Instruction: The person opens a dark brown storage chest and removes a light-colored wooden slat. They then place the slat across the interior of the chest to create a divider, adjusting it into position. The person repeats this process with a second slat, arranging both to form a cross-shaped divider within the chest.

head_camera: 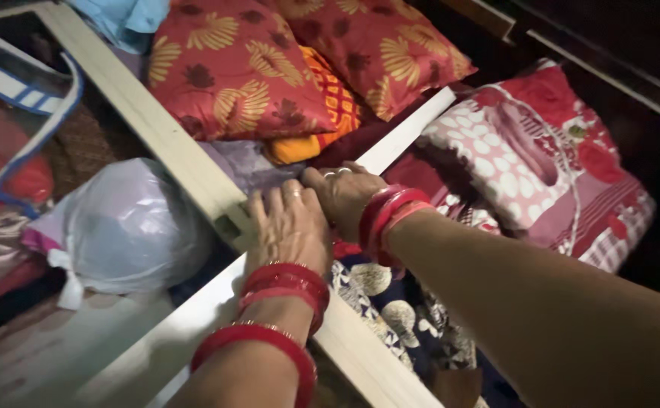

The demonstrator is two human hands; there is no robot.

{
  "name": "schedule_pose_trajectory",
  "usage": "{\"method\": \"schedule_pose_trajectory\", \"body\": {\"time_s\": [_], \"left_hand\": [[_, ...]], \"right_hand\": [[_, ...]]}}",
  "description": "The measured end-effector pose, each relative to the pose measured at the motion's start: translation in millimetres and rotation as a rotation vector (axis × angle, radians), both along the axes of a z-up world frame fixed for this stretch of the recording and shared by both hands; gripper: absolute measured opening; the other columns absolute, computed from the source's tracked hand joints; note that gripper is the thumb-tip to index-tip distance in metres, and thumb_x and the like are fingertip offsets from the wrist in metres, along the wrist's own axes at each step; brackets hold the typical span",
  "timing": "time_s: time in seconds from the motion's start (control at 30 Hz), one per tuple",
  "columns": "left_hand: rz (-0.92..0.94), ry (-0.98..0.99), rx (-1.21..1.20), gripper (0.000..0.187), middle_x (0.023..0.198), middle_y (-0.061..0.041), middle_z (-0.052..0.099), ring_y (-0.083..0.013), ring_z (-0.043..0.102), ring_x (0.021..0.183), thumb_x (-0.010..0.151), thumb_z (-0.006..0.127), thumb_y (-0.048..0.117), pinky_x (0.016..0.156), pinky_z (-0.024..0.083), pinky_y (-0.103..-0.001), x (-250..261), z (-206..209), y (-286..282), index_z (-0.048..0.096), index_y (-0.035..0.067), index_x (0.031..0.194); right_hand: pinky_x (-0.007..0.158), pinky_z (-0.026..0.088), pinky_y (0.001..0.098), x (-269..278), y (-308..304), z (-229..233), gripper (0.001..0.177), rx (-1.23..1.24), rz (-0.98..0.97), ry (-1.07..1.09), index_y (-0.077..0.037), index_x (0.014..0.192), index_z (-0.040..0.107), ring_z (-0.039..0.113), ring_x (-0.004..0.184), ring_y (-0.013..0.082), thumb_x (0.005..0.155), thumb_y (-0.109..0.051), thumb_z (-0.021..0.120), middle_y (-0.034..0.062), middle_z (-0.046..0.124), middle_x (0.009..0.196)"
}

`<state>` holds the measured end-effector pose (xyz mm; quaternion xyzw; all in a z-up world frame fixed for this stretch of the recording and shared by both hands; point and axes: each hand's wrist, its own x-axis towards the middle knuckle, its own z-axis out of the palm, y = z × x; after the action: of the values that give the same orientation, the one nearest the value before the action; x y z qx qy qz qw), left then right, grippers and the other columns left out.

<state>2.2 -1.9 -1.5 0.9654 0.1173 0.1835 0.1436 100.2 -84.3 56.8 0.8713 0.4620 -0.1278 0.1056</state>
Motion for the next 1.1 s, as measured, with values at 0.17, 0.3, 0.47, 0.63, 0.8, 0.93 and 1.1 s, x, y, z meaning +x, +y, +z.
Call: {"method": "schedule_pose_trajectory", "body": {"time_s": [0.17, 0.3, 0.47, 0.63, 0.8, 0.93, 1.1], "left_hand": [[-0.038, 0.144, -0.016, 0.041, 0.116, -0.017, 0.064, -0.0313, 0.061, 0.114, 0.096, 0.054, 0.024, 0.112, 0.036, -0.050, -1, 6, -4, 0.048, 0.005, 0.131], [0.053, 0.112, -0.026, 0.026, 0.117, -0.010, 0.066, -0.0320, 0.062, 0.114, 0.090, 0.056, 0.016, 0.090, 0.050, -0.047, 0, 41, -5, 0.051, 0.015, 0.116], [0.143, 0.245, -0.037, 0.027, 0.110, -0.007, 0.069, -0.0300, 0.063, 0.113, 0.098, 0.052, 0.015, 0.093, 0.053, -0.042, 11, 42, 1, 0.052, 0.018, 0.125], [0.161, 0.104, 0.095, 0.023, 0.116, -0.010, 0.066, -0.0266, 0.065, 0.110, 0.093, 0.052, 0.019, 0.095, 0.052, -0.040, 35, 1, 7, 0.062, 0.015, 0.113], [0.195, 0.144, 0.047, 0.018, 0.111, -0.009, 0.065, -0.0271, 0.065, 0.107, 0.093, 0.050, 0.019, 0.088, 0.052, -0.040, 34, -1, 1, 0.063, 0.016, 0.105], [0.221, 0.157, 0.064, 0.016, 0.109, -0.008, 0.065, -0.0260, 0.065, 0.103, 0.098, 0.048, 0.020, 0.086, 0.052, -0.039, 39, 8, 2, 0.062, 0.015, 0.103], [0.138, 0.084, 0.094, 0.017, 0.107, -0.008, 0.068, -0.0257, 0.066, 0.102, 0.099, 0.048, 0.024, 0.087, 0.052, -0.040, 44, -15, 2, 0.061, 0.014, 0.104]], "right_hand": [[0.105, 0.043, 0.0477, 8, -8, -1, 0.046, 0.036, 0.046, -0.109, -0.015, 0.130, 0.056, 0.061, 0.120, 0.0348, 0.086, -0.020, 0.067, 0.0117, 0.069, 0.119], [0.107, 0.038, 0.0477, 20, -7, 1, 0.038, 0.063, 0.257, -0.371, -0.015, 0.120, 0.065, 0.054, 0.127, 0.0272, 0.083, -0.024, 0.063, 0.0047, 0.065, 0.127], [0.096, 0.050, 0.0432, 32, -12, 1, 0.030, 0.027, 0.169, -0.406, -0.026, 0.120, 0.066, 0.059, 0.125, 0.0240, 0.093, -0.023, 0.053, 0.0037, 0.061, 0.136], [0.076, 0.060, 0.0460, 31, -12, -7, 0.027, 0.093, 0.021, -0.289, -0.027, 0.119, 0.065, 0.065, 0.113, 0.0328, 0.096, -0.021, 0.052, 0.0076, 0.059, 0.138], [0.083, 0.056, 0.0519, 18, -17, -14, 0.040, 0.335, -0.244, -0.081, -0.029, 0.132, 0.058, 0.068, 0.108, 0.0399, 0.094, -0.017, 0.052, 0.0109, 0.053, 0.147], [0.082, 0.056, 0.0500, -9, -4, -46, 0.061, 1.039, -0.782, -0.157, -0.010, 0.142, 0.045, 0.068, 0.101, 0.0461, 0.084, -0.022, 0.059, 0.0252, 0.057, 0.136], [0.091, 0.056, 0.0465, 7, 0, -93, 0.074, 1.005, -1.460, 0.585, 0.001, 0.136, 0.054, 0.072, 0.104, 0.0411, 0.090, -0.055, 0.069, 0.0274, 0.074, 0.114]]}}
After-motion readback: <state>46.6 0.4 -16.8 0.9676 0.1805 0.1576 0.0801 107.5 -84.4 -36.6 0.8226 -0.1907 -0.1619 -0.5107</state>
